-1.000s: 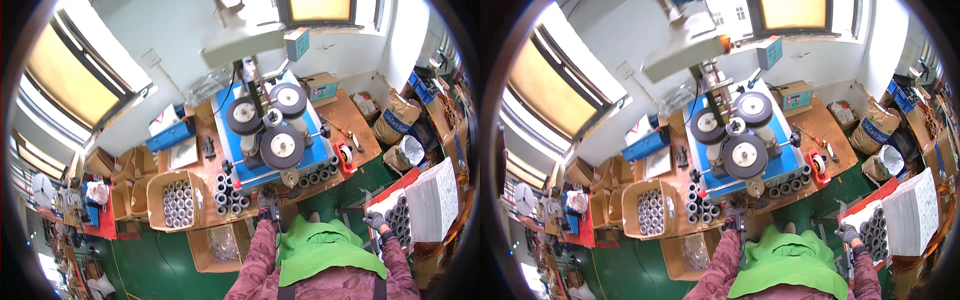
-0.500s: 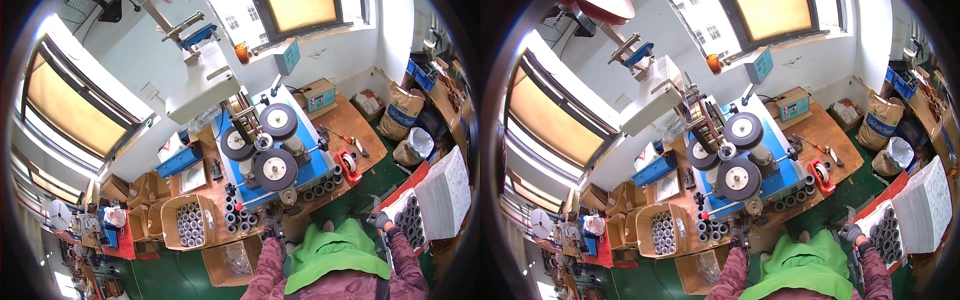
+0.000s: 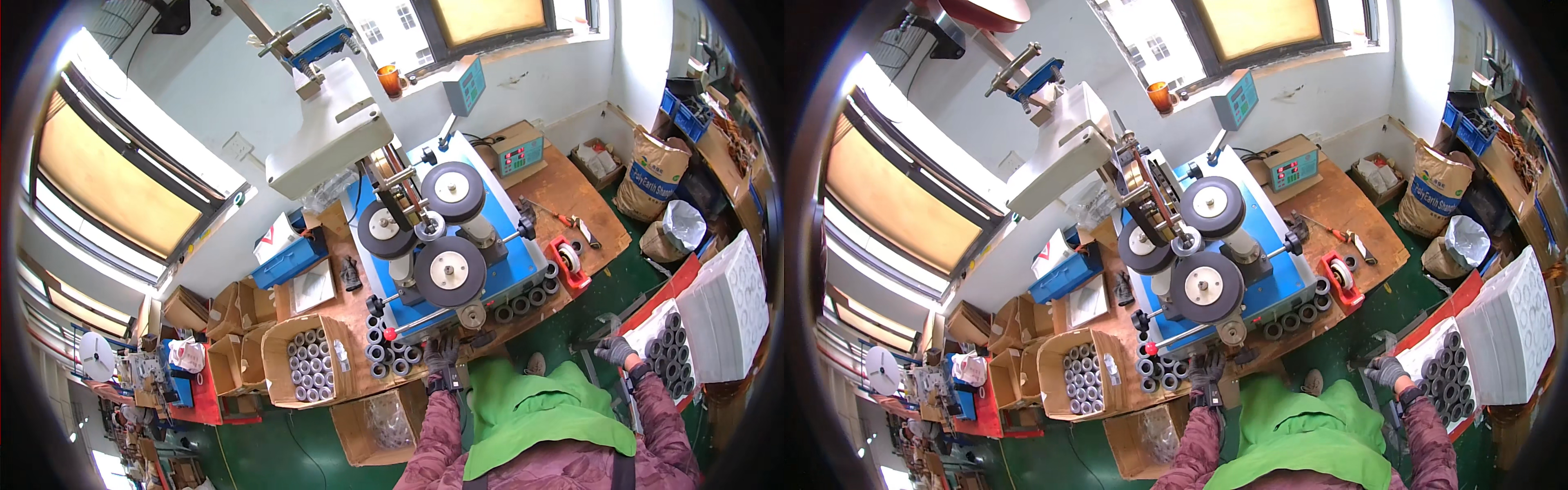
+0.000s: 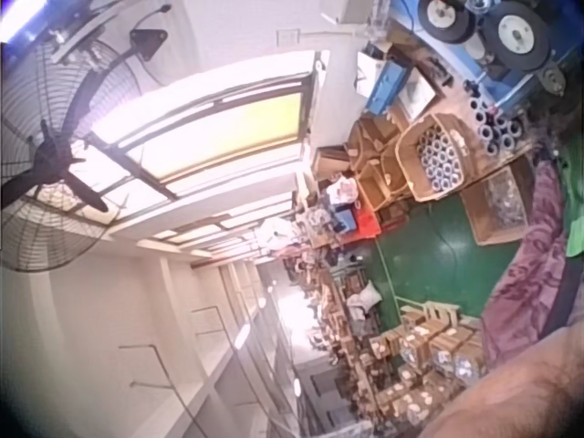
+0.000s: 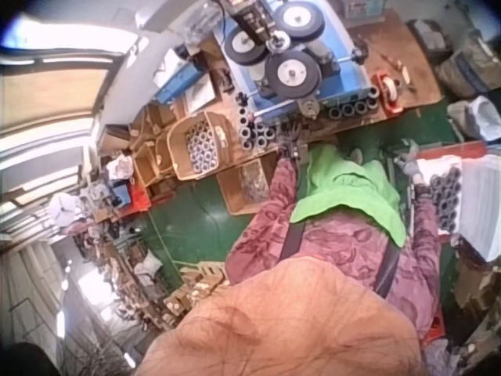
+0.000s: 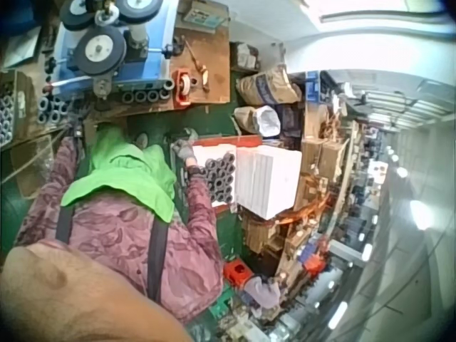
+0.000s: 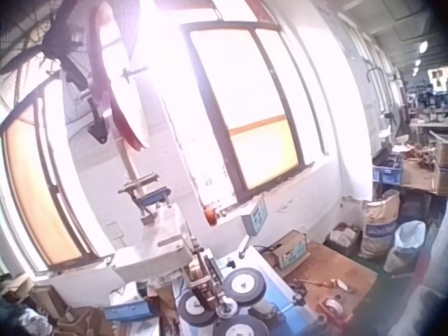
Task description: The person picks up a ring from a tray, wraps tape around it using a machine, and places it into a box. They then repeat the process by taking a ring from a box, taping it, and returning it to the box.
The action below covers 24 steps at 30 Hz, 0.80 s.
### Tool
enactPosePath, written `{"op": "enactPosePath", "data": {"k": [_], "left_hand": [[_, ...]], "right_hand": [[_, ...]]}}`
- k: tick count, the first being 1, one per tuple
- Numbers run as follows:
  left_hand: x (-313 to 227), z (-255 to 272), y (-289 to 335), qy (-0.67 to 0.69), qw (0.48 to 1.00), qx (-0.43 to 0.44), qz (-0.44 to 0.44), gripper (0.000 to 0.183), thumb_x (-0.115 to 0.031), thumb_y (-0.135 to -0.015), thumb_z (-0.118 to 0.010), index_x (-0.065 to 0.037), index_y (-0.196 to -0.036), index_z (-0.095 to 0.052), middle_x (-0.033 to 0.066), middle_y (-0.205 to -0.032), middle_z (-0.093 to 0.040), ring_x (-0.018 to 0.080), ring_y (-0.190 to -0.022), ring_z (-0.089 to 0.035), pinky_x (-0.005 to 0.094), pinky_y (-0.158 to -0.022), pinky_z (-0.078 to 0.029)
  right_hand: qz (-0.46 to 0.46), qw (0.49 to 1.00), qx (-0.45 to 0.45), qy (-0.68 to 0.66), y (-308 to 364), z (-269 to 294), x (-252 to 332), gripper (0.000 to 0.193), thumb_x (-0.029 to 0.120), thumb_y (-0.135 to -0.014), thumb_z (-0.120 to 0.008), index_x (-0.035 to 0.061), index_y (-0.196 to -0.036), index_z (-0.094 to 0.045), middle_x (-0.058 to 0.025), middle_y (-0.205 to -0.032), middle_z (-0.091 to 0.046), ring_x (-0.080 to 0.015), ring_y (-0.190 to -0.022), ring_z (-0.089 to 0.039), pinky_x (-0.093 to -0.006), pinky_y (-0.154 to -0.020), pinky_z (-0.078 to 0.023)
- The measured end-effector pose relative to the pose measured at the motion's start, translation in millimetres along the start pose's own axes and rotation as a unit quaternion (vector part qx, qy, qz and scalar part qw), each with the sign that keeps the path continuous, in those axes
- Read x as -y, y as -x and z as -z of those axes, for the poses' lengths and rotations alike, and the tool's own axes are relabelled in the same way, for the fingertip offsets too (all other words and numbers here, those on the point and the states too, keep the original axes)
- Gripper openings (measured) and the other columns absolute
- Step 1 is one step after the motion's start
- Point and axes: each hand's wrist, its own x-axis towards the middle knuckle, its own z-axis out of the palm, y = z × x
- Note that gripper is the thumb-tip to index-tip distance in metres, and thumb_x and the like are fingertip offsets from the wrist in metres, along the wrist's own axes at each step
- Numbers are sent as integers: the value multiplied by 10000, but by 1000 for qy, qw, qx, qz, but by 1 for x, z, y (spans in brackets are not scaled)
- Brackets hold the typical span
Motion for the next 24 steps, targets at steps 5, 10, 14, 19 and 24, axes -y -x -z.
{"op": "enactPosePath", "data": {"k": [5,10,14,19,24], "left_hand": [[-17,-23,45,-43,998,45,-9,279,-259,-744,-620,-85,-952,-554,97,-1049,-548,290,-1037,-482,505,-857,-394],[-78,-69,108,-425,818,70,-382,370,-251,-742,-636,-51,-1037,-537,139,-1096,-512,308,-1009,-472,430,-822,-395],[-78,-107,147,-723,283,-18,-630,452,-203,-710,-648,-16,-1093,-498,195,-1097,-487,349,-1031,-452,419,-870,-368],[-72,-137,143,-803,138,45,-579,435,-272,-670,-654,-72,-1043,-552,154,-1066,-519,329,-937,-502,388,-814,-405],[-101,-166,114,-931,49,79,-352,275,-359,-675,-653,-129,-824,-645,109,-814,-611,286,-655,-595,389,-599,-473]], "right_hand": [[49,995,-14,-91,-21,36,45,258,288,-754,-606,41,-827,-616,-148,-766,-625,-264,-718,-607,-346,-653,-465],[171,966,-1,-196,-64,99,149,249,262,-807,-581,25,-886,-591,-87,-745,-605,-160,-705,-567,-298,-659,-457],[253,916,11,-312,-129,140,246,353,357,-870,-473,26,-932,-579,-99,-811,-595,-194,-744,-563,-314,-702,-438],[223,933,42,-278,-174,152,353,427,411,-877,-433,36,-1025,-576,-81,-915,-607,-162,-780,-566,-298,-719,-443],[261,934,2,-245,-193,133,381,415,396,-889,-391,34,-968,-579,-145,-853,-604,-248,-751,-552,-345,-716,-415]]}}
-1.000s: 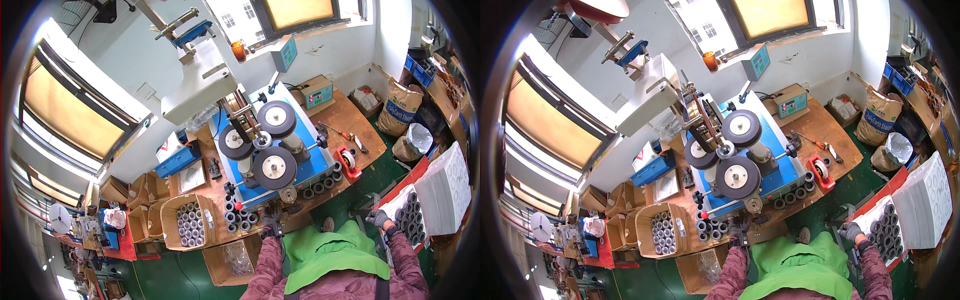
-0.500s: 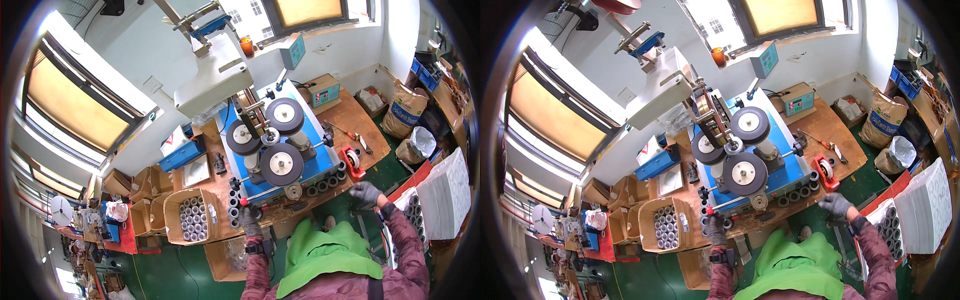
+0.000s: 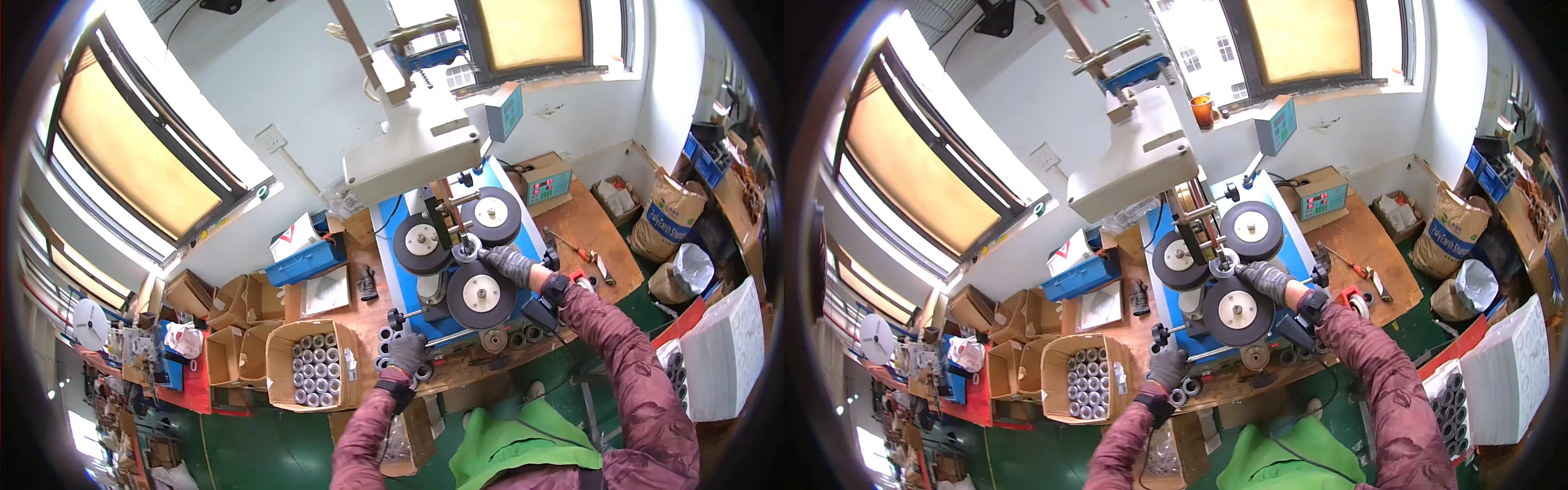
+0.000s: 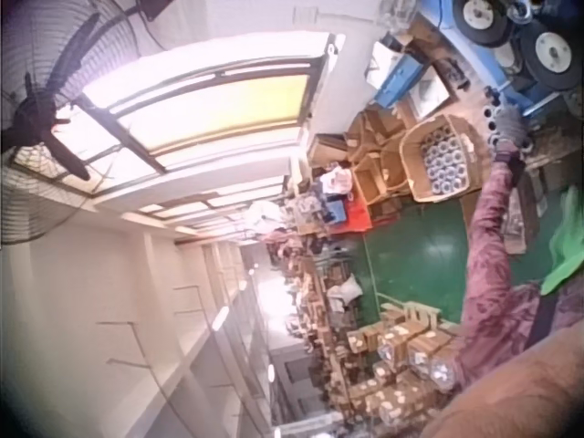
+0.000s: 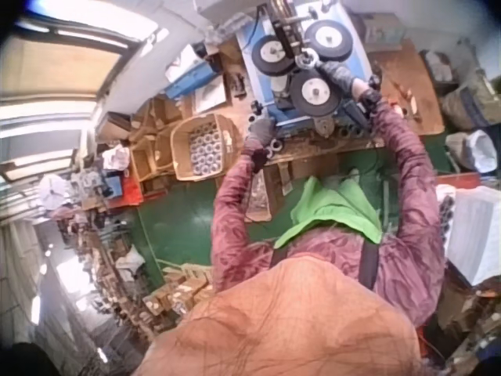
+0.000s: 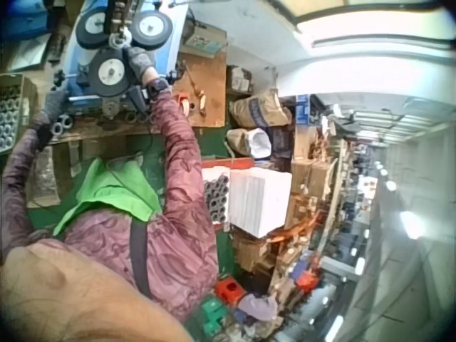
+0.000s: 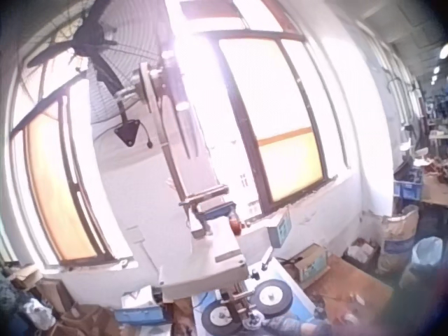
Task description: The person picks up a ring from a tray, wraps tape around it using a machine, and places it into a box. They then repeat the process by taking a ring from a box, taping it, and returning it to the box.
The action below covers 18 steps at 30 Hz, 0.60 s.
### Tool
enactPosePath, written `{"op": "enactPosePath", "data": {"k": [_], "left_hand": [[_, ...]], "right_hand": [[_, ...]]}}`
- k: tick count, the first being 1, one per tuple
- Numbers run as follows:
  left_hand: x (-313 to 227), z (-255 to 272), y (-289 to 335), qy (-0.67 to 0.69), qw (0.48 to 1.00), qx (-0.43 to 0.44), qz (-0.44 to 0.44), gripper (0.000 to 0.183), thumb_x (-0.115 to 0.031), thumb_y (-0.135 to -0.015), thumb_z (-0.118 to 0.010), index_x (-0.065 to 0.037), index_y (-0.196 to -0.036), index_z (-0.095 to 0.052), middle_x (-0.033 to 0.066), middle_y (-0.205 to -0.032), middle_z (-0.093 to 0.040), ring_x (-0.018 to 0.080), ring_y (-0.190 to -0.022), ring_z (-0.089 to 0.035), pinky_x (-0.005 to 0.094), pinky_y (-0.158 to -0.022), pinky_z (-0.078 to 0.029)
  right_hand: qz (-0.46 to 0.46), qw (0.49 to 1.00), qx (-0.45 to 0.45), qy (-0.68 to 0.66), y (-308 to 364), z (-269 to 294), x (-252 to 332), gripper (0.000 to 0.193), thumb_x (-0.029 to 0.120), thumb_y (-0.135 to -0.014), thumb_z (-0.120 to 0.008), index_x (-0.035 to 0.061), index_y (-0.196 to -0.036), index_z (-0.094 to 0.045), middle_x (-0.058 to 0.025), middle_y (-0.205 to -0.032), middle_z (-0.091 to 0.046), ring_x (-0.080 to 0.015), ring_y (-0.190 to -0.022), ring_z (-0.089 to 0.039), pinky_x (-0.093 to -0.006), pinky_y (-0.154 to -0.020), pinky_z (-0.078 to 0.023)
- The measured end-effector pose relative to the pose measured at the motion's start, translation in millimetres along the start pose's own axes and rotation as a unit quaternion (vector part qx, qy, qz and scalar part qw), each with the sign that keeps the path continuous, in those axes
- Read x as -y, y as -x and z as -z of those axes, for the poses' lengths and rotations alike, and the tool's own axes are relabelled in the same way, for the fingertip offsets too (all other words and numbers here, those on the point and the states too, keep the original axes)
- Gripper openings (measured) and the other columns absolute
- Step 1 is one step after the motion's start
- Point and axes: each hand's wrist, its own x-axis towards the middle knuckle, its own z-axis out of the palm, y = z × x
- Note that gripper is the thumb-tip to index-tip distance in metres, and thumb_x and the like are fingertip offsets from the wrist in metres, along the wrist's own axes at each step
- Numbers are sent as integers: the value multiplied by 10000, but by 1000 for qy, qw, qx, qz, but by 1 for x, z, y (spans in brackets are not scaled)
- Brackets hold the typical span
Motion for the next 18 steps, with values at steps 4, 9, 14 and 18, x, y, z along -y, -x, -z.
{"op": "enactPosePath", "data": {"k": [4,9,14,18], "left_hand": [[24,-1,-27,87,975,184,-95,382,-453,-724,-592,-78,-778,-642,129,-711,-617,274,-672,-605,365,-596,-464],[85,-142,36,429,833,286,-200,320,-338,-812,-535,-31,-756,-608,62,-588,-537,158,-516,-480,335,-513,-428],[-111,11,91,169,809,539,-159,375,-362,-777,-584,-28,-947,-558,92,-818,-613,206,-661,-585,345,-576,-453],[-132,80,41,528,735,346,-248,239,-225,-830,-536,-39,-979,-555,100,-919,-607,221,-803,-581,341,-665,-459]], "right_hand": [[90,983,-2,158,-10,2,-17,257,231,-901,-358,56,-956,-538,-182,-808,-577,-306,-748,-569,-379,-651,-442],[25,995,46,-82,-7,-29,28,323,293,-910,-398,33,-906,-588,-75,-743,-615,-154,-635,-571,-307,-588,-456],[-48,977,36,-205,3,-7,-1,381,376,-889,-441,34,-898,-608,-41,-778,-622,-109,-639,-551,-264,-606,-451],[-18,968,20,-249,-4,-14,-22,350,360,-887,-454,45,-935,-598,-30,-800,-614,-111,-661,-552,-263,-600,-455]]}}
